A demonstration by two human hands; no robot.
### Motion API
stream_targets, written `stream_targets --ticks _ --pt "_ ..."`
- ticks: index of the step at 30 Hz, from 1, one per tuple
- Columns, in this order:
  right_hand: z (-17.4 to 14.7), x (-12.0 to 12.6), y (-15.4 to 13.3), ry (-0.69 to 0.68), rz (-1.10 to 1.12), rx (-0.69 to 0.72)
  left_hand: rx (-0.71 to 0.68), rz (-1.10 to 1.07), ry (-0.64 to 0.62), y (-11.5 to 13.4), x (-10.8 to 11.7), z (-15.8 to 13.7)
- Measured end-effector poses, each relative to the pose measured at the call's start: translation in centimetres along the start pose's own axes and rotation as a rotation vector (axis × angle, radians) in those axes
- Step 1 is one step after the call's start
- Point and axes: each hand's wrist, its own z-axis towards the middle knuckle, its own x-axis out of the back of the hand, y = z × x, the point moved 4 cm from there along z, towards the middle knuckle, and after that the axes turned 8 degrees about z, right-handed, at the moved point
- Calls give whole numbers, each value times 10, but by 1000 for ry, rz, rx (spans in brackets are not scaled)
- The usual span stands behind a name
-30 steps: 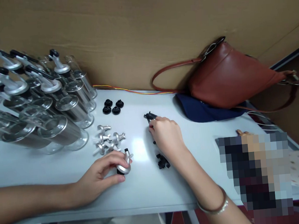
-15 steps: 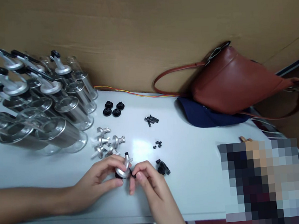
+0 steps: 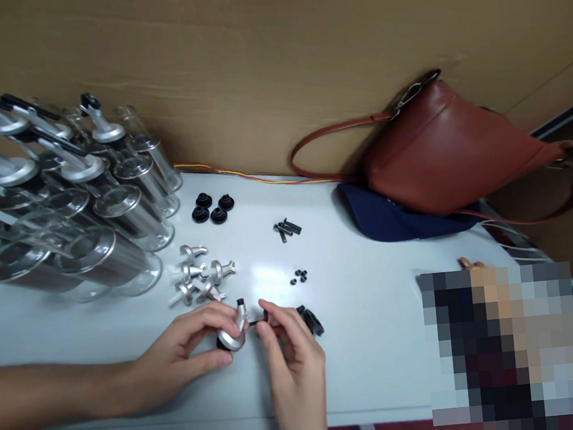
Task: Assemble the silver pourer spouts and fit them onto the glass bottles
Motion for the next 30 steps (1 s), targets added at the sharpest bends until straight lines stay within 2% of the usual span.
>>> stream_targets --ticks 4,8,11,14,19,25,30 --pt "-5 1 3 16 -24 43 52 -21 -48 -3 -4 -4" --pt "-6 4 2 109 61 17 148 -83 -91 -8 -7 -6" --pt "-6 6 -1 148 59 15 133 -25 -147 -6 -8 -6" --pt "-5 6 -3 116 32 27 102 33 -200 -2 -8 -4" --pt "-6 6 -4 46 -16 86 127 143 -249 0 -7 -3" --pt "-8 2 -8 -16 -54 172 73 181 -216 0 -6 -3" --pt "-12 1 -6 -30 -58 181 38 148 -183 -1 -6 -4"
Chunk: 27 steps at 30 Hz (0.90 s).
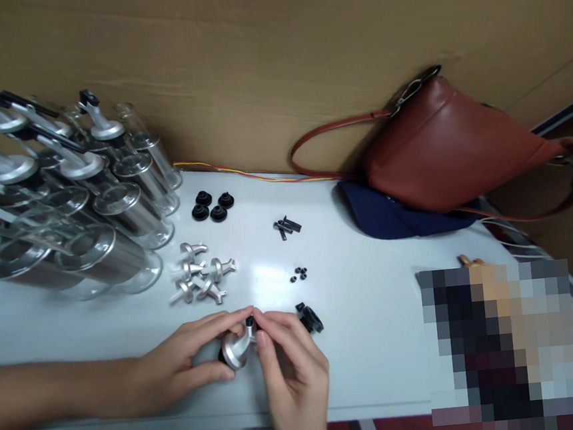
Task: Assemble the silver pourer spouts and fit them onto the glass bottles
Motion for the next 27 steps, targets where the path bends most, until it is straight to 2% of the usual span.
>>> stream_targets --ticks 5,10,14,18,24,27 --pt "-1 -4 1 -178 -7 73 64 -289 125 -7 -1 2" --pt "-1 -4 5 -179 -5 53 156 -462 173 -8 0 2" --pt "-1 -3 7 -148 -26 23 171 -482 150 -5 -1 2" --pt "-1 -2 6 -103 -42 34 173 -472 186 -5 0 2" --pt "-2 -2 4 2 -61 -2 129 -403 135 -3 -1 2" --pt "-3 -3 1 3 -54 46 120 -342 128 -2 -1 2"
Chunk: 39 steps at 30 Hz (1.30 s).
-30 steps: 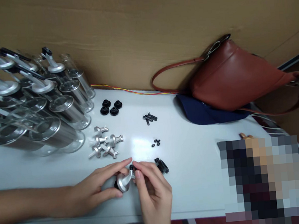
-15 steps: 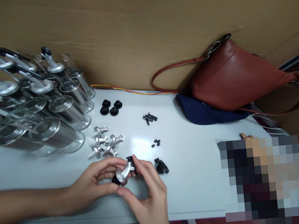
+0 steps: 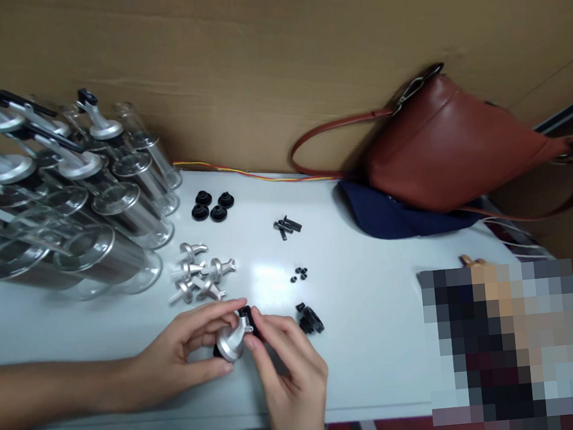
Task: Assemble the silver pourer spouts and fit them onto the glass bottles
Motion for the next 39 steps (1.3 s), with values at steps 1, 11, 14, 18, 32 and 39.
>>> stream_targets --ticks 1,11,14,18,32,39 --pt "0 0 -1 2 4 21 -1 10 6 0 0 0" --pt "1 9 -5 131 -67 61 -64 -51 -20 2 -1 1" --pt "3 9 -5 108 -74 80 -98 -48 -37 2 -2 2" --pt "5 4 -8 17 -56 158 -76 -100 3 1 -1 2" --pt "4 -3 -8 -230 -20 208 51 -280 96 -3 2 0" --pt "5 -5 -6 -246 -35 169 57 -360 96 -2 3 2"
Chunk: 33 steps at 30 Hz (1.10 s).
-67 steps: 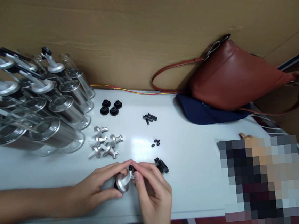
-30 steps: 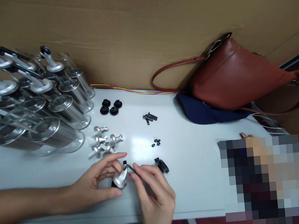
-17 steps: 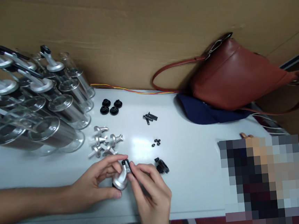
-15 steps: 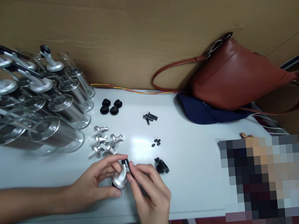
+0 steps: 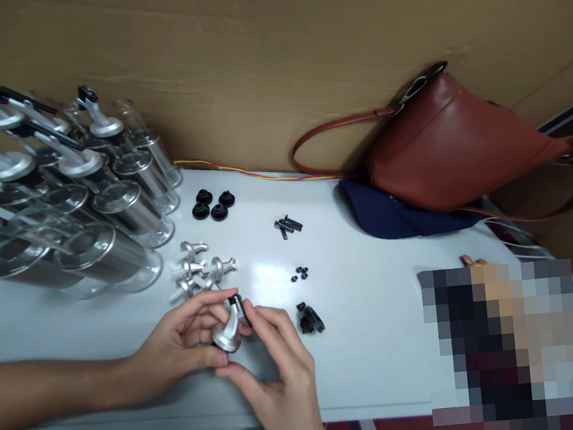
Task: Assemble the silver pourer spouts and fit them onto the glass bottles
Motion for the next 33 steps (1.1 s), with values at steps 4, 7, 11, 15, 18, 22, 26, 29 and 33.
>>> stream_targets --ticks 4,7,11,15,18,22,26,29,33 --pt "-1 1 -1 8 20 -2 2 -38 -36 0 -1 0" --pt "-2 3 0 50 47 -23 -2 -44 -71 0 -2 -1" --pt "-5 8 1 134 16 -38 -17 -36 -116 -1 -2 -2" --pt "-5 8 0 184 -11 -21 -23 -8 -112 -2 0 -2" --pt "-5 9 -1 239 -43 -6 -25 36 -101 -3 -1 -2" --pt "-6 13 -1 302 -95 -7 -30 66 -116 -3 -4 -2" --pt "-5 12 -3 271 -87 18 -13 80 -89 -2 -3 -2" --pt "-3 10 -6 262 -66 52 3 110 -76 -1 -2 -2" --pt "-2 9 -8 276 -80 55 -21 122 -86 0 -3 -2"
